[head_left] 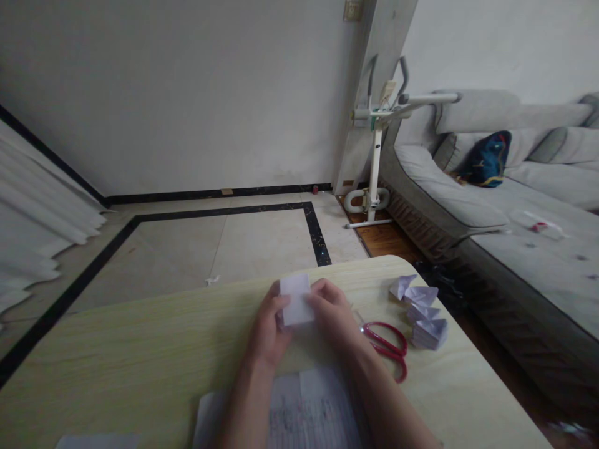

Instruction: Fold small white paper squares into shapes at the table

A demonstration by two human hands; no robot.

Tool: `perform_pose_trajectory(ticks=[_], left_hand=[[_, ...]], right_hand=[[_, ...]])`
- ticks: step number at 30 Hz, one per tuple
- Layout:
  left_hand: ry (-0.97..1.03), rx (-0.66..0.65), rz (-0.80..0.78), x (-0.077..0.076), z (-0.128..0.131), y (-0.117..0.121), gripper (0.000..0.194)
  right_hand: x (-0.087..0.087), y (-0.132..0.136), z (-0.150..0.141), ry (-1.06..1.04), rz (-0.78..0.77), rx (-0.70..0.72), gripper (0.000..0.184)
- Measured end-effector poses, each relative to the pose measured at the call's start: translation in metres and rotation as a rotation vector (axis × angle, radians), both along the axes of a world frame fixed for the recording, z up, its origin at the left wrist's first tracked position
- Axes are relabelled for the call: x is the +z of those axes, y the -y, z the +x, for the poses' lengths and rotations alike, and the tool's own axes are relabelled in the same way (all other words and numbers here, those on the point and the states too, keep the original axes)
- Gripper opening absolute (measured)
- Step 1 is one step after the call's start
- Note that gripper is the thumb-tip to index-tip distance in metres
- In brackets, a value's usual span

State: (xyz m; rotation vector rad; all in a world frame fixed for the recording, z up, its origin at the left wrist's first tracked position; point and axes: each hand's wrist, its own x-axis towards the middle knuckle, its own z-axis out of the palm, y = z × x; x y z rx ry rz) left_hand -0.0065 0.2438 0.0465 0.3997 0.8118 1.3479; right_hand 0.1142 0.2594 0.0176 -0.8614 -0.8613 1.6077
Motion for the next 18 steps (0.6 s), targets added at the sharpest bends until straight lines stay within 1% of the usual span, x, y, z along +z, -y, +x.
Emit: perform_pose_trajectory(ticks=[3,5,7,12,14,16,17,18], left_hand=[[-0.035,0.027,-0.016,0.0092,0.0008,0.0020,0.016],[-0.062,0.041,-0.019,0.0123,0.0012,0.0027,0.013],[-0.071,0.041,-0.017,0.0114,0.0013,0.0026,0.013],[-0.051,0.025,-0.022,0.0030,0.0009,0.0009,0.019],[-0.057,0.014,-0.030,0.0025,0.0004,0.0006,0.021],[-0.054,0.011,-0.034,0.0032,-0.0003,0.0003,0.022],[-0.049,0.012,-0.033,0.0032,-0.0006,0.0001,0.021],[-0.043,0.015,-0.032,0.0029,-0.0008,-0.0001,0.021]], right_hand=[[-0.0011,-0.0002,0.0005,-0.013,-0.006,0.008,0.024],[-0.0011,-0.0004,0.0004,-0.026,-0.017,0.011,0.025],[-0.0007,-0.0005,-0.0002,-0.037,-0.033,0.003,0.026],[0.0006,-0.0007,-0.0016,-0.047,-0.066,-0.015,0.025],[0.0011,-0.0009,-0.0012,-0.056,-0.076,-0.005,0.021],[0.0024,-0.0006,-0.0003,-0.094,-0.089,0.015,0.012],[0.0035,-0.0003,0.0002,-0.121,-0.089,0.032,0.011],[0.0052,0.0003,0.0008,-0.150,-0.083,0.055,0.016]])
